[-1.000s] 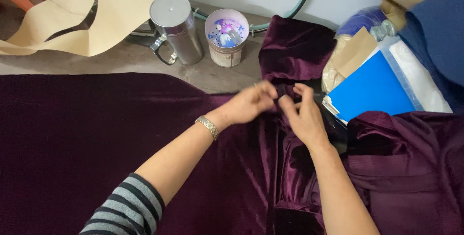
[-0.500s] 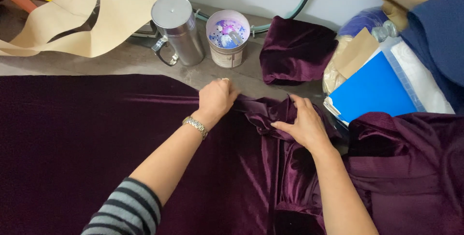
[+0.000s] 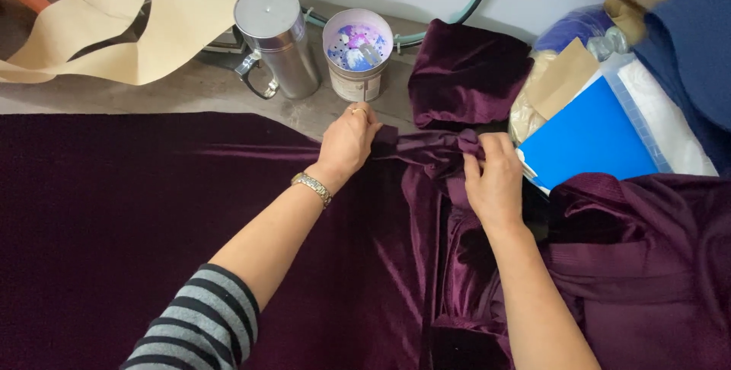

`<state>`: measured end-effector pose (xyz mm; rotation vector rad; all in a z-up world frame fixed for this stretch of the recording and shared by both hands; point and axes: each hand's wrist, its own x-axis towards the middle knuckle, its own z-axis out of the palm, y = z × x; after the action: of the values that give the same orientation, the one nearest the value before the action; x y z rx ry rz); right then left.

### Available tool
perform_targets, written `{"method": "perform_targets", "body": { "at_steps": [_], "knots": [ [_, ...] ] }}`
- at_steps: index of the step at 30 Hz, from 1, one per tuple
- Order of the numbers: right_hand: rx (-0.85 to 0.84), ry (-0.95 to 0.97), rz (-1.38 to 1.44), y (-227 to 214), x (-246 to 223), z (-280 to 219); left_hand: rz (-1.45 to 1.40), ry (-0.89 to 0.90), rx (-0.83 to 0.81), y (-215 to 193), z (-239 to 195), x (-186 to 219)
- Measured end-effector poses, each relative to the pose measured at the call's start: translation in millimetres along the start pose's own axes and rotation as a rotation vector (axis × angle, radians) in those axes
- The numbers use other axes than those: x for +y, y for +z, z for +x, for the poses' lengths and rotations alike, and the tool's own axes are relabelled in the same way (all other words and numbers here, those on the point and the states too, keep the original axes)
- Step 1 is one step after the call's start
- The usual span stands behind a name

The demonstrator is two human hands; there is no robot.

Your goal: Laying out a long piece of purple velvet fabric on a work table, smoothing it by hand, and aligning a paper pattern on top.

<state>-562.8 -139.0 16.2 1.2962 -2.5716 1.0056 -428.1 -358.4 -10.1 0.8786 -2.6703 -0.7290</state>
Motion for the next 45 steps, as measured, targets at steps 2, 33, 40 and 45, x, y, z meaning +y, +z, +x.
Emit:
{"method": "perform_targets", "body": {
  "at_steps": [2, 33, 40, 45],
  "knots": [
    [-0.019, -0.020, 0.042, -4, -9, -1, 0.061, 0.038, 0.094, 10, -4, -4],
    [-0.386, 0.261, -0.079, 29, -61, -28, 0.397, -0.126, 0.014, -99, -26, -193],
    [-0.402, 0.321, -0.224, 43, -75, -28, 0.346, 0.038, 0.228, -99, -42, -184],
    [-0.350, 0.307, -0.319, 61, -60, -13, 0.295, 0.319, 0.192, -102, -67, -150]
  ]
}}
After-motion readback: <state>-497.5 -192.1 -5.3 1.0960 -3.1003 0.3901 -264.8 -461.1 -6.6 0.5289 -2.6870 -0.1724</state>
